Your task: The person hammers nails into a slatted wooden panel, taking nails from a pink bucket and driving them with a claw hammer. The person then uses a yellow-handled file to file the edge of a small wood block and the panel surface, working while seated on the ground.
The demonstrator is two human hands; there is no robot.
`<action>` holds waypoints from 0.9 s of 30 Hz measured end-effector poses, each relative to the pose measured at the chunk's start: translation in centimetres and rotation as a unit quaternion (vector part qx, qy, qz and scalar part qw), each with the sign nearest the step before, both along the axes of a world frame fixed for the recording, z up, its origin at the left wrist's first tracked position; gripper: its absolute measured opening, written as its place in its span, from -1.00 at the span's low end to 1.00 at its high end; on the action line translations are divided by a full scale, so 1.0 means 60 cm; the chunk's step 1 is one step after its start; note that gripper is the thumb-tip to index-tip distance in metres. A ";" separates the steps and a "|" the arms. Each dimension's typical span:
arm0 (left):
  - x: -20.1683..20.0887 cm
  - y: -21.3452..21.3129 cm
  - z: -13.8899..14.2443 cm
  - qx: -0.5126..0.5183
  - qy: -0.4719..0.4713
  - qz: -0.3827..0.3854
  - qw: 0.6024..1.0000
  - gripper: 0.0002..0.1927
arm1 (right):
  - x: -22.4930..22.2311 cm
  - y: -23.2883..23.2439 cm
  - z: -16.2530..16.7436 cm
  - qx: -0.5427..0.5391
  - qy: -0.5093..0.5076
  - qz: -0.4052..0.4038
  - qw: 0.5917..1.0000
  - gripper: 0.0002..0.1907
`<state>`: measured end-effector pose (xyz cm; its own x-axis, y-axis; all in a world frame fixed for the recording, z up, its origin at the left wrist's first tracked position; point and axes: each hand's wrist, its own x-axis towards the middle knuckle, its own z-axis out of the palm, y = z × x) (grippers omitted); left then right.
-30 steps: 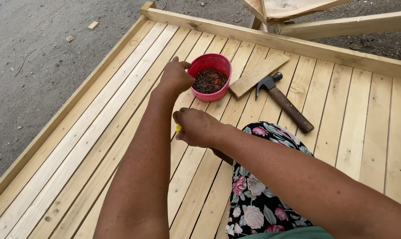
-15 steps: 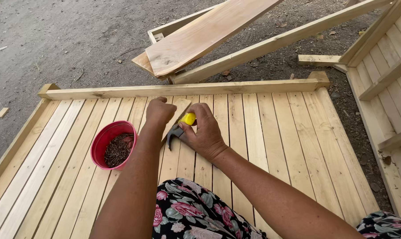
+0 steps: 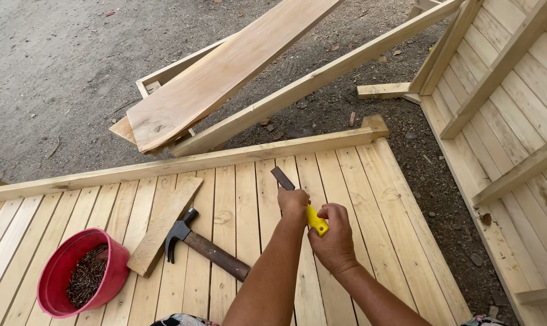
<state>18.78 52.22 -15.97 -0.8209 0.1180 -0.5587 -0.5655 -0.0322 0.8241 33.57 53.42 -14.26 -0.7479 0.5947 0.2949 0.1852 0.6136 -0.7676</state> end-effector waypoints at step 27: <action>0.019 0.109 -0.062 -0.504 0.172 -0.613 0.583 0.51 | -0.011 0.259 -0.089 -0.027 -0.346 -0.137 0.928 -0.33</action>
<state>19.91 58.76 -19.69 -0.5483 0.4885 -0.6788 0.5506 0.8218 0.1467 32.93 68.98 -19.59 -0.5663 0.7898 -0.2355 0.7881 0.4354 -0.4351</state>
